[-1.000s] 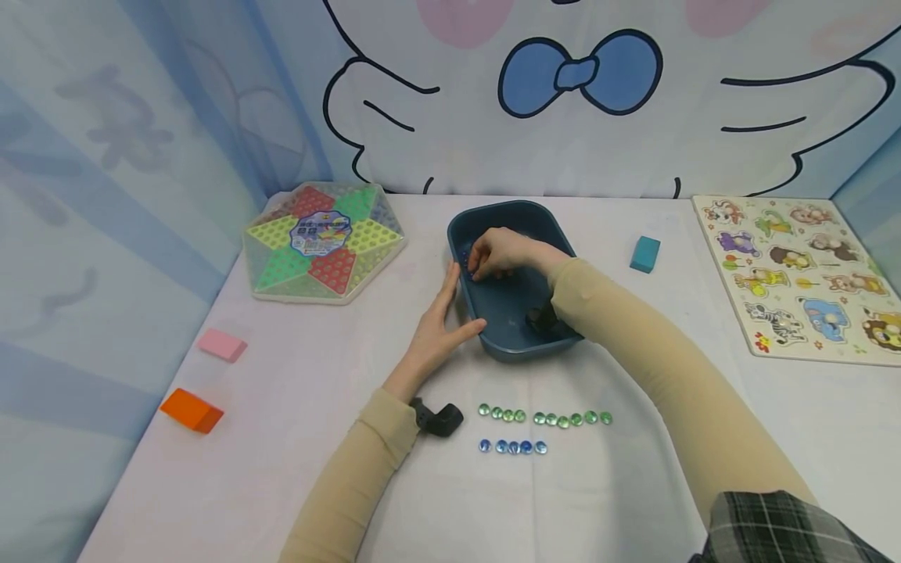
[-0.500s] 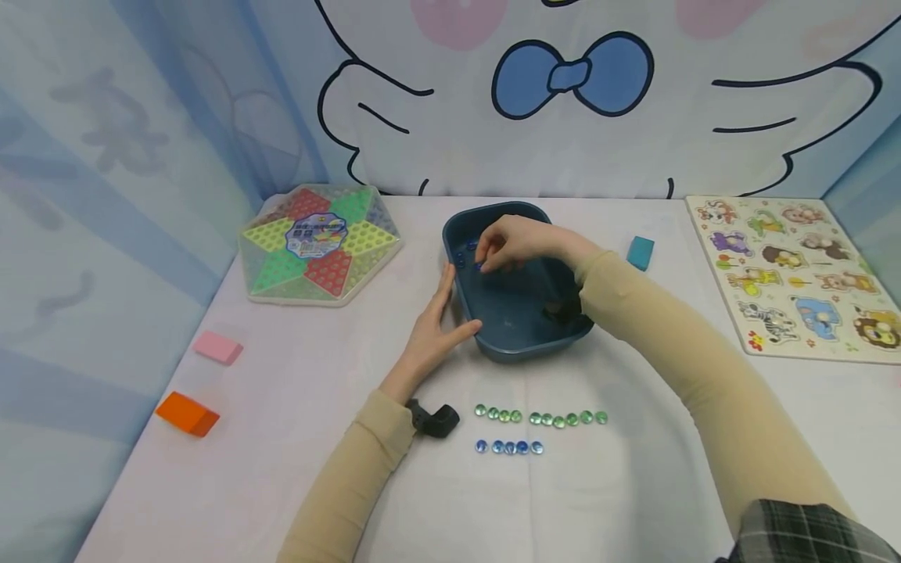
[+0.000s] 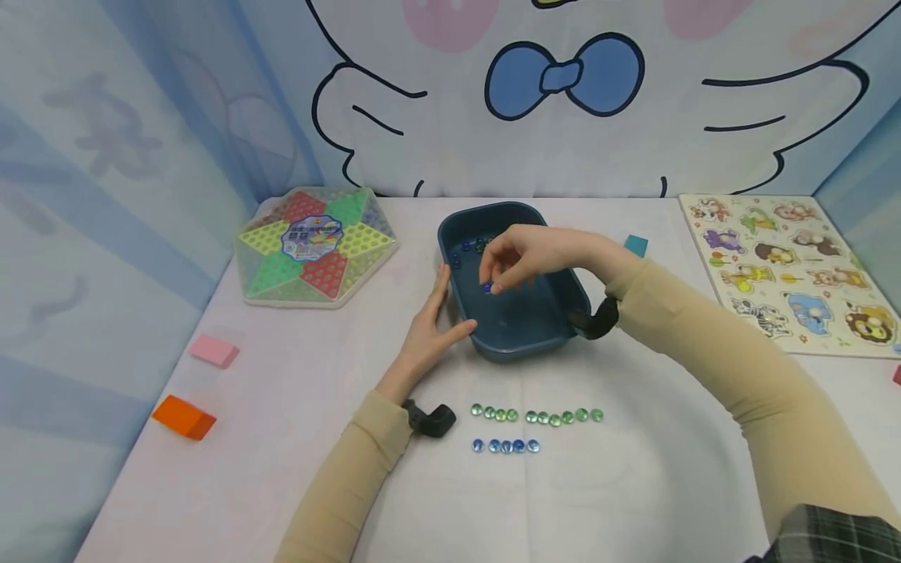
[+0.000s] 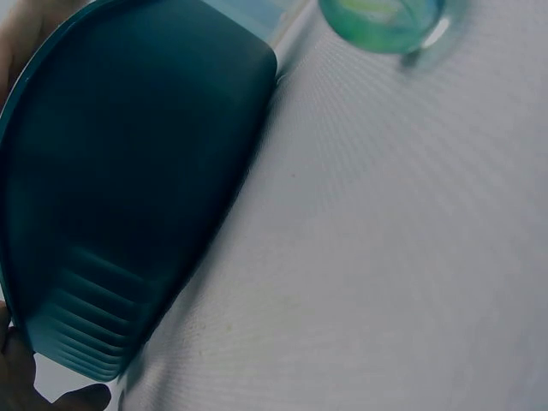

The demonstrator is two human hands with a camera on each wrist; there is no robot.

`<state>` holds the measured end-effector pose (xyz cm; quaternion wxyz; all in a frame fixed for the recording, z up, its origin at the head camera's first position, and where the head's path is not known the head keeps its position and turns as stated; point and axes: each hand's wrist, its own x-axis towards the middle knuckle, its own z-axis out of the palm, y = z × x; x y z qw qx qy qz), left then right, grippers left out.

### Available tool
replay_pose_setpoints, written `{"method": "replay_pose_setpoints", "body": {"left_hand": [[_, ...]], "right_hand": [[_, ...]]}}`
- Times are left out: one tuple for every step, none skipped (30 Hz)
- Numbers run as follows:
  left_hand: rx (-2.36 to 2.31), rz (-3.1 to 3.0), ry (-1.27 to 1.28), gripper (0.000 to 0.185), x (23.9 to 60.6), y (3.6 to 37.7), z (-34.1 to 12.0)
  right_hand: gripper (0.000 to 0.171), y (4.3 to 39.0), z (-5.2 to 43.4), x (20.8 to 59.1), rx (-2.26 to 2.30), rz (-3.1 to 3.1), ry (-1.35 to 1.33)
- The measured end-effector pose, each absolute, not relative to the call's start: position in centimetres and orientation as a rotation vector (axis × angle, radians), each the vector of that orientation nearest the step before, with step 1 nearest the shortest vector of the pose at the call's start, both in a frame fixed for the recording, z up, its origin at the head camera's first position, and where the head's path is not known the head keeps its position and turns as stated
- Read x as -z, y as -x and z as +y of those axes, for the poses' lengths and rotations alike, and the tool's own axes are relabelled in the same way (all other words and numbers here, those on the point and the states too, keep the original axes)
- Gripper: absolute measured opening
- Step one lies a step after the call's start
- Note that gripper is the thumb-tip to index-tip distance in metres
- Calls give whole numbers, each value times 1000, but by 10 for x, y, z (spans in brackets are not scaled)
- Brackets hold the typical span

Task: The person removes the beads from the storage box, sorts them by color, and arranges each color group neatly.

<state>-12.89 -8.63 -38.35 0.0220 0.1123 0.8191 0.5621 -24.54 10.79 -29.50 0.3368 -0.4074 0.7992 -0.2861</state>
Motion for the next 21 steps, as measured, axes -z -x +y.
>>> {"method": "replay_pose_setpoints", "body": {"left_hand": [[-1744,2539,-348,85,384,129,-86],[-1746,2540,-348,85,384,129,-86],[-1748,2540,-348,85,384,129,-86],[-1750,2538,-349,85,385,129,-86],[-1751,2538,-352,85,385,129,-86],[-1752,2536,-355,85,385,129,-87],[-1754,2533,-360,84,385,129,-86],[-1755,2531,-364,84,385,129,-86],[-1756,2531,-367,84,385,129,-86],[-1755,2531,-370,84,385,129,-86],[-1754,2532,-372,84,385,130,-86],[-1751,2534,-371,84,385,130,-86],[-1747,2538,-370,84,386,130,-86],[-1741,2544,-370,84,386,130,-86],[-1736,2547,-370,84,386,130,-86],[-1735,2547,-372,85,385,130,-86],[-1732,2547,-370,85,385,130,-85],[-1732,2547,-369,85,385,130,-85],[-1734,2545,-370,85,385,130,-85],[-1738,2541,-370,85,385,129,-85],[-1743,2537,-370,84,385,129,-86]], "right_hand": [[19,242,109,295,752,2055,1074],[20,239,111,295,758,2026,1090],[20,235,113,295,762,2000,1105],[19,232,116,296,764,1977,1121],[18,228,118,296,765,1958,1134],[18,225,121,296,767,1938,1146],[17,221,124,297,767,1922,1156],[16,217,127,298,767,1906,1164],[15,213,129,298,764,1895,1171],[14,208,132,299,761,1885,1180],[13,204,135,299,760,1872,1187],[13,199,138,300,754,1863,1194],[12,195,141,300,747,1855,1202],[12,190,144,301,744,1846,1213],[11,186,147,301,741,1841,1223],[11,182,150,302,736,1840,1234],[11,177,153,303,732,1840,1244],[11,173,156,305,724,1846,1254],[10,170,159,307,721,1848,1266],[10,166,161,309,717,1852,1279],[10,163,164,312,713,1855,1289]]}}
